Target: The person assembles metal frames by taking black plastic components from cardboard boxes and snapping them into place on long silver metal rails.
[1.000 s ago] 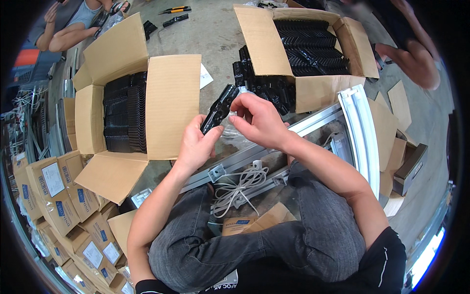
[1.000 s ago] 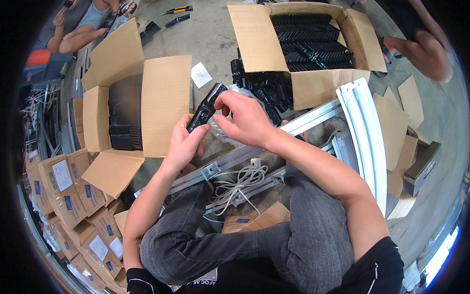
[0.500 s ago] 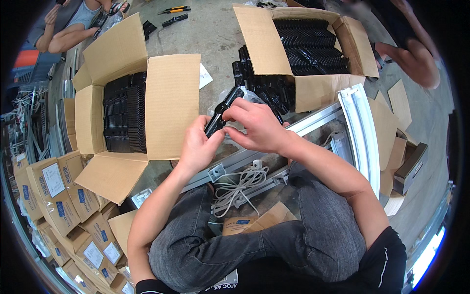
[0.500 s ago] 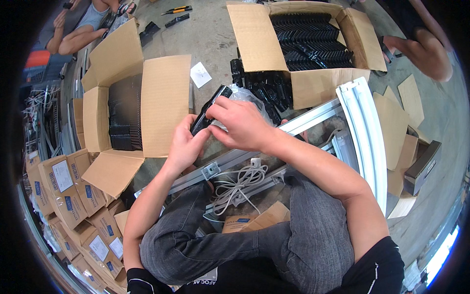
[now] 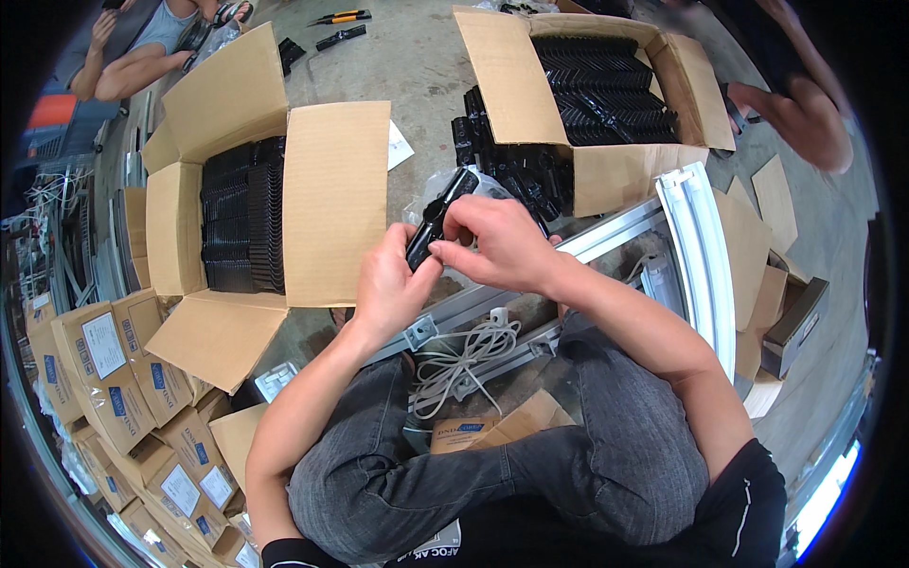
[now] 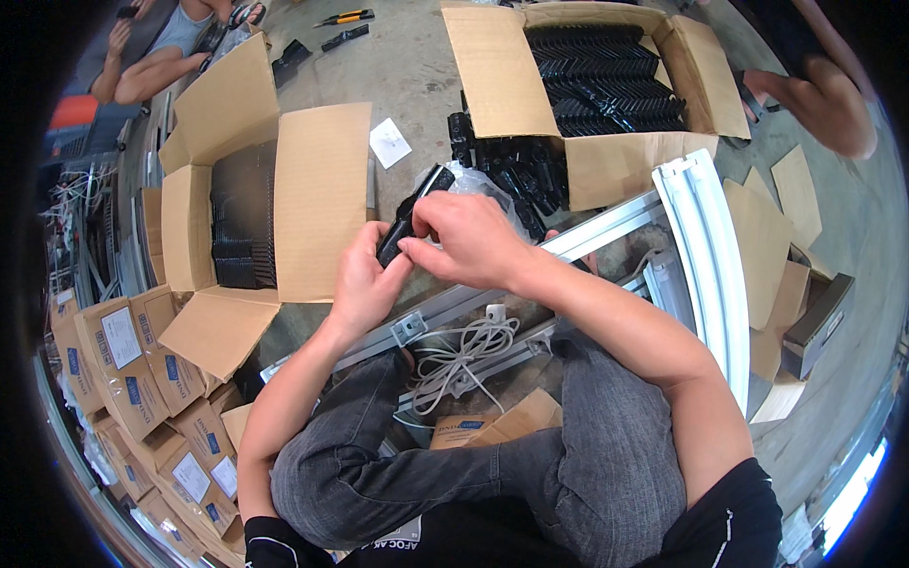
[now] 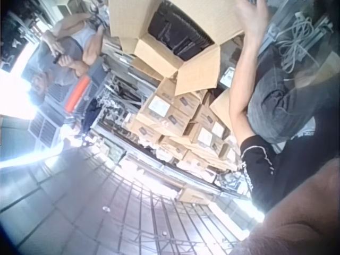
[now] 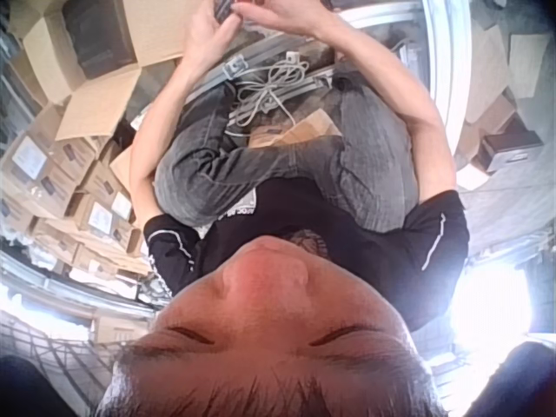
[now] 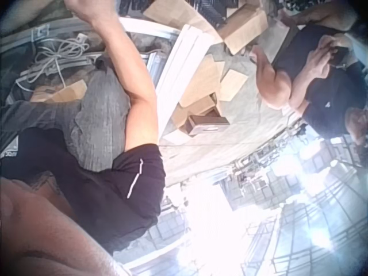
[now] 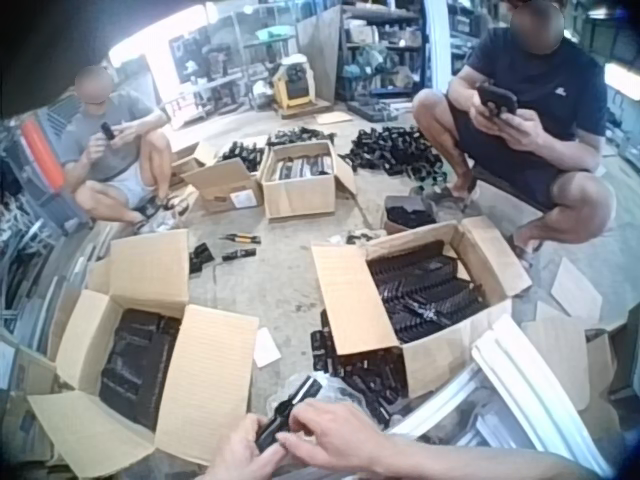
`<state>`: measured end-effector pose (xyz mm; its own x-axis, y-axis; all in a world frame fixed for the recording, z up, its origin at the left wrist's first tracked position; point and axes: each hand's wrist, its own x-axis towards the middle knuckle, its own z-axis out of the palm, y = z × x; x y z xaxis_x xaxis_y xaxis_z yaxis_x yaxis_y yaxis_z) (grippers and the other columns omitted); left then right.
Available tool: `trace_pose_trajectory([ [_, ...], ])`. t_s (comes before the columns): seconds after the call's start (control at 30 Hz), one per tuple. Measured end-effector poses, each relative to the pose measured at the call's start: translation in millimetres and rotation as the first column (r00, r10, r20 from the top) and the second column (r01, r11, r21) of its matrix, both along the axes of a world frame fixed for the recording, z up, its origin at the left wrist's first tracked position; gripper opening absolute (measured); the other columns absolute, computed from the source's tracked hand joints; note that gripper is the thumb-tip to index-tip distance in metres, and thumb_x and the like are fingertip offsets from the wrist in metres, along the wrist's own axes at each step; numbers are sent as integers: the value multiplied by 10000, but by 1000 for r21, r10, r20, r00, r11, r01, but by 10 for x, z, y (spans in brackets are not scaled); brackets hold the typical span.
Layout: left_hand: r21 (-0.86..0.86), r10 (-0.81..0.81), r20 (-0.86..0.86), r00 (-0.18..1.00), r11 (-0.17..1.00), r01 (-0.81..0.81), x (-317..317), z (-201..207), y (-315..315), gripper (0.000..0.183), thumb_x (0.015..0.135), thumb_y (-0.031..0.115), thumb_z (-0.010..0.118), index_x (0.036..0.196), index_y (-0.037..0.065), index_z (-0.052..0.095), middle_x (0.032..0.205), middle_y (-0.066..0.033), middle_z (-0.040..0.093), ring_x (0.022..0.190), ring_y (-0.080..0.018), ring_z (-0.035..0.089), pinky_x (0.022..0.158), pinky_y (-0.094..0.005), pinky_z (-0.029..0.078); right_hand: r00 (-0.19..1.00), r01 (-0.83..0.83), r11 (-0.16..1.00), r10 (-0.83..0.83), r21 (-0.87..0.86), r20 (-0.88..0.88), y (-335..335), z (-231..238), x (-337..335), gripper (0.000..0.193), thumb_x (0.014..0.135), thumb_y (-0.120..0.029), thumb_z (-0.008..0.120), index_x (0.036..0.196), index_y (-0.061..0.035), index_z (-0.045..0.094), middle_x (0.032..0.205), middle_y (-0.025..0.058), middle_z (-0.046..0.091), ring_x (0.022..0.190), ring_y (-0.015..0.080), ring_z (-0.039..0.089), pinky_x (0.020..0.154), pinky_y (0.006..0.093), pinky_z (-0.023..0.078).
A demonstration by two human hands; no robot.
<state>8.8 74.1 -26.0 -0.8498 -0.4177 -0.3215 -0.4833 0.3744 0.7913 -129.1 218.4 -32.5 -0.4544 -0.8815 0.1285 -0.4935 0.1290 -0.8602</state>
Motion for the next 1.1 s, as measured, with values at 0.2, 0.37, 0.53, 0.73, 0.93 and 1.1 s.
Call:
trace_pose_trajectory([
  [0.2, -23, -15, -19, 1000, 1000, 14, 18, 6, 7, 234, 886, 145, 691, 1010, -13, 571, 702, -15, 584, 609, -80, 527, 529, -274, 429, 972, 45, 983, -85, 179, 221, -47, -41, 65, 307, 935, -269, 594, 810, 7, 643, 767, 211, 647, 757, 424, 632, 672, 494, 489],
  [0.37, 328, 70, 85, 994, 940, -94, -30, 133, -84, 260, 893, 150, 688, 1051, 1, 543, 655, -2, 561, 487, -68, 501, 450, -237, 401, 947, 292, 955, -296, 48, 122, 27, -61, -145, 166, 899, -171, 634, 885, -6, 634, 844, 183, 640, 794, 379, 641, 682, 458, 493],
  [0.53, 564, 46, 111, 993, 820, -101, -51, 251, -242, 272, 886, 117, 687, 1063, -15, 527, 591, 27, 526, 426, -72, 485, 406, -230, 375, 946, 72, 984, -119, -164, -303, 74, -26, -322, 432, 788, -108, 700, 1196, -32, 580, 1144, 145, 595, 1059, 346, 576, 843, 438, 489],
  [0.73, 661, -54, 149, 987, 748, -58, -58, 318, -326, 235, 872, 121, 694, 1011, -18, 564, 576, 23, 531, 435, -85, 512, 412, -239, 389, 930, -142, 987, 159, 74, -331, 106, -43, -321, 410, 761, -129, 732, 1129, -35, 579, 1071, 125, 608, 1049, 337, 574, 885, 437, 473],
  [0.93, 654, -70, 231, 970, 750, -101, -76, 345, -335, 339, 902, 164, 701, 1136, -40, 565, 670, -45, 608, 473, -105, 566, 435, -235, 461, 945, -236, 954, 270, 187, -182, 140, -99, -277, 303, 796, -233, 701, 948, -19, 549, 870, 167, 640, 860, 397, 632, 739, 491, 498],
  [1.1, 538, 102, 207, 973, 818, -201, -146, 476, -332, 551, 926, 316, 716, 1263, -83, 544, 796, -111, 690, 521, -115, 609, 486, -219, 481, 989, -151, 951, 148, 272, 31, 247, -381, -247, 345, 869, -336, 655, 966, -16, 571, 796, 227, 655, 810, 442, 642, 708, 520, 498],
])
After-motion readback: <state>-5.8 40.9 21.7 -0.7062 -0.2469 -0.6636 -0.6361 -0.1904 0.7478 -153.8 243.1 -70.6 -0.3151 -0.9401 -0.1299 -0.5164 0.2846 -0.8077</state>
